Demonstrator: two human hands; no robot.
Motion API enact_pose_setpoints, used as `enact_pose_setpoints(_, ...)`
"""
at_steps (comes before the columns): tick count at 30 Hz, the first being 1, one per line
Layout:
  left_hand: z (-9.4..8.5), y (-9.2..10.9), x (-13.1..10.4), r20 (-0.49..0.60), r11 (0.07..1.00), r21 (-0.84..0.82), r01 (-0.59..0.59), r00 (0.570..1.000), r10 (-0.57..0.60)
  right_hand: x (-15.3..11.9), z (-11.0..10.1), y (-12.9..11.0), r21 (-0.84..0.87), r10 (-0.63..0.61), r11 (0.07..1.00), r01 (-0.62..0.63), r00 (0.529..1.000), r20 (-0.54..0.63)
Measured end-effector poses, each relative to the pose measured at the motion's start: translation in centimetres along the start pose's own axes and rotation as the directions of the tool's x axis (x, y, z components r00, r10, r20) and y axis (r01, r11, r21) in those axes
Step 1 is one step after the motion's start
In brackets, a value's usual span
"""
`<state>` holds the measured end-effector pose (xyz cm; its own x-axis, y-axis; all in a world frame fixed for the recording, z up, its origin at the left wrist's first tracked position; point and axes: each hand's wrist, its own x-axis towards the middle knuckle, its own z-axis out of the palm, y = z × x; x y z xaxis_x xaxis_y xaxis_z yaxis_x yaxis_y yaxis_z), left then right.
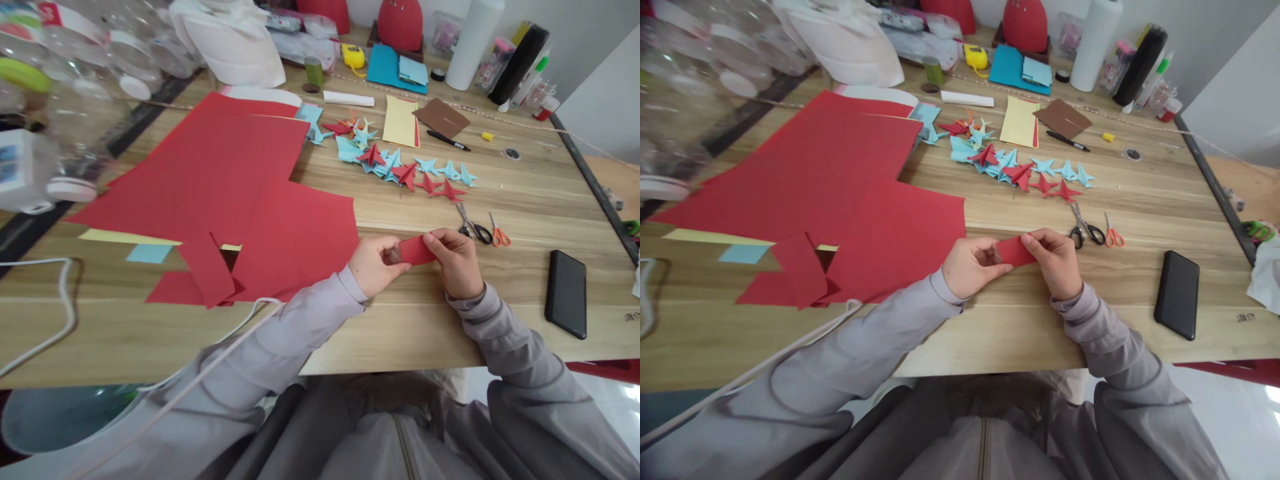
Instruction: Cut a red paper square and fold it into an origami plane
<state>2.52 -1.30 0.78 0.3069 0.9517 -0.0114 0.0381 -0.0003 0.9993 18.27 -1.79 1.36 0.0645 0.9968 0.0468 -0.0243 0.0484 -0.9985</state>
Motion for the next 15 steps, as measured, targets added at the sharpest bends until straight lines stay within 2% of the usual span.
enact_pose_setpoints(5,0.07,0.16,0.00,0.025,0.997,-0.082,0.006,1.000,-0.004,0.19,-0.21,0.15,0.002,-0.009,1.000,0.009,0.999,-0.035)
enact_pose_setpoints(8,-0.06,0.23,-0.04,-0.002,0.998,-0.060,-0.020,1.000,0.020,0.06,-0.17,-0.08,-0.006,-0.029,1.000,0.029,0.999,0.019)
enact_pose_setpoints(11,-0.32,0.32,0.00,-0.043,0.996,-0.016,-0.090,0.995,0.089,-0.18,-0.02,-0.40,-0.022,-0.049,0.998,0.051,0.994,0.094)
enact_pose_setpoints(15,-0.53,0.40,0.06,-0.046,0.979,0.017,-0.206,0.977,0.206,-0.32,0.04,-0.45,-0.023,-0.040,0.999,0.043,0.992,0.119)
